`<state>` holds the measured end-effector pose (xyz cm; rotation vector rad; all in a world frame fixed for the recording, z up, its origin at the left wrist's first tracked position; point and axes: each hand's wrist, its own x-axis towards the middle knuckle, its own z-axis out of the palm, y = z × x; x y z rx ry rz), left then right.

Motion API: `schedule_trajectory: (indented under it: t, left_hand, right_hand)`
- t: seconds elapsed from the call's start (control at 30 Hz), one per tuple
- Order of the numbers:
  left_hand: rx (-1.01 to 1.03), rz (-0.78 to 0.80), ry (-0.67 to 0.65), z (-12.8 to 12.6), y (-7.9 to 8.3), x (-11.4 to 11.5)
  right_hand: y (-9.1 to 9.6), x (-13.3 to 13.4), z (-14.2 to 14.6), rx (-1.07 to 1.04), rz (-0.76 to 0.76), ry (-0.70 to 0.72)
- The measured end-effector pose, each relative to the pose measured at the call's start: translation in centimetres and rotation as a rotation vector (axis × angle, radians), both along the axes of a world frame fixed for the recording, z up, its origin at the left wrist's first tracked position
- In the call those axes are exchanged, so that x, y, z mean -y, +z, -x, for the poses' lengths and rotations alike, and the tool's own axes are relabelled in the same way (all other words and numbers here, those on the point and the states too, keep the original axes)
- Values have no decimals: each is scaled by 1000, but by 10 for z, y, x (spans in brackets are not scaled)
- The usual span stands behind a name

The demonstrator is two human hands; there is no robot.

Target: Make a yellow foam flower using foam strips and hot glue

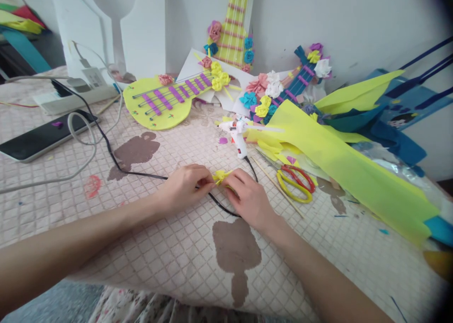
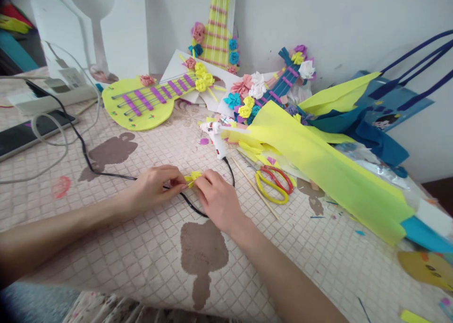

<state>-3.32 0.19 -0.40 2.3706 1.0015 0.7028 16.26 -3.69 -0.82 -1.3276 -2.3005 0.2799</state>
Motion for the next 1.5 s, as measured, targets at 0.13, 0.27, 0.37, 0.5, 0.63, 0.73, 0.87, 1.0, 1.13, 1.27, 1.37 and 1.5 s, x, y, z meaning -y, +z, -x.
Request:
schedule_trajectory:
  t: [0.13,0.27,0.37,0.5,0.63,0.73,0.87,1.0,1.13,1.27,1.37,1.5]
  left_hand:
    - [49,-38,-11,3,4,-2]
    - [59,-110,-73,6,7,-7]
    - [-1,-199,-111,7,4,-10]
    - [-71,-321,-169,6,-2,-12]
    - [-102,-410,-202,2,-2,-12]
    - [-100,-445,-203,-2,-1,-10]
    - [-64,-436,-150,-6,-1,-7]
    - [-23,-382,-113,-11,-1,-3]
    - [-17,-364,-101,-12,1,-1]
    - [-30,-387,-86,-12,1,-1]
    - [-37,-416,-72,-11,1,-2]
    - [-45,-464,-69,-11,0,-2]
  right_hand:
    - [-1,-1,-2,11,-1,20]
    - [-3,-2,-3,2,-6,27]
    - [-3,-2,-4,-7,-10,31]
    - [-4,-3,-5,-9,-23,30]
    - [-5,-5,-7,-15,-32,35]
    - [-4,-5,-6,-35,-71,33]
    - [-2,-4,-2,-25,-157,-12]
    - [-2,-3,2,-10,-213,-57]
    - [-2,-3,2,-14,-244,-65]
    - [-1,-3,0,-10,-228,-48]
    - [0,-3,0,-23,-221,-39]
    - [0,-2,0,-46,-219,-35]
